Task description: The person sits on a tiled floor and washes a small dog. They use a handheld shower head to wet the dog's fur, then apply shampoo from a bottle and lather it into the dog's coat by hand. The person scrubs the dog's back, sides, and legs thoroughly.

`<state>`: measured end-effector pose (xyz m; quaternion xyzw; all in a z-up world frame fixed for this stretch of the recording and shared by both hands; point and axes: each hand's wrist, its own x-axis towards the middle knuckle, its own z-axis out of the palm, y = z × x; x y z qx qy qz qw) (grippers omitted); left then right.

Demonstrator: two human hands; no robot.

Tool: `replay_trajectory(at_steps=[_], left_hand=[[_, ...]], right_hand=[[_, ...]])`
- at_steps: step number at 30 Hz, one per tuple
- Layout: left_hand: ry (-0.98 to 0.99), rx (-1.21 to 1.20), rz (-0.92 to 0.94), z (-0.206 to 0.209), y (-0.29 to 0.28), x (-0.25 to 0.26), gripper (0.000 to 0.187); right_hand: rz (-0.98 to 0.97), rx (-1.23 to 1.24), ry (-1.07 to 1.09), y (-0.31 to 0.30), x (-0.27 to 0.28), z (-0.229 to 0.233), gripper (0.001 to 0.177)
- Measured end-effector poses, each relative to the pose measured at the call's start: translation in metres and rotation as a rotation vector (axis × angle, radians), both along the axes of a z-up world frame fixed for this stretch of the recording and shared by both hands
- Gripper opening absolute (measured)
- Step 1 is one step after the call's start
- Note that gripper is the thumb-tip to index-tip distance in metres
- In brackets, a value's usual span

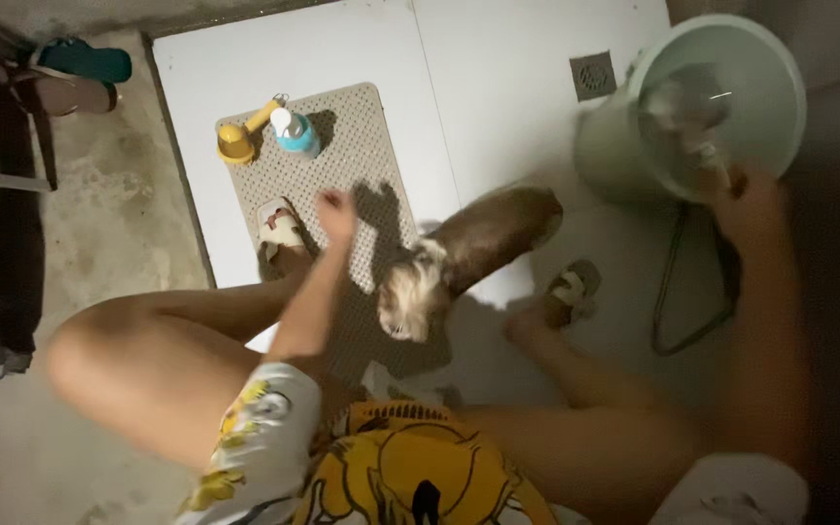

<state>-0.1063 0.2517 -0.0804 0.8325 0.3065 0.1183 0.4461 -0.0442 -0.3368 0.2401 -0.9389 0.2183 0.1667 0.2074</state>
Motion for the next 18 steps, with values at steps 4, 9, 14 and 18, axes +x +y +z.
replay_trajectory(at_steps=[4,9,14,18], left_hand=[[0.014,0.5,-0.093,0.046,0.075,0.079,0.065],[0.43,0.353,-0.236,0.064,0.129,0.13,0.068],[0.376,0.092,-0.276,0.052,0.12,0.122,0.046],[0.255,0.255,-0.487,0.075,0.092,0.103,0.043]], right_hand=[[-0.06,-0.042,-0.051,-0.028,0.036,-0.069,0.036],[-0.204,-0.217,0.256,-0.047,0.077,-0.171,0.046],[-0.298,-0.221,0.31,-0.045,0.091,-0.221,0.058],[-0.315,-0.205,0.327,-0.042,0.092,-0.225,0.068]])
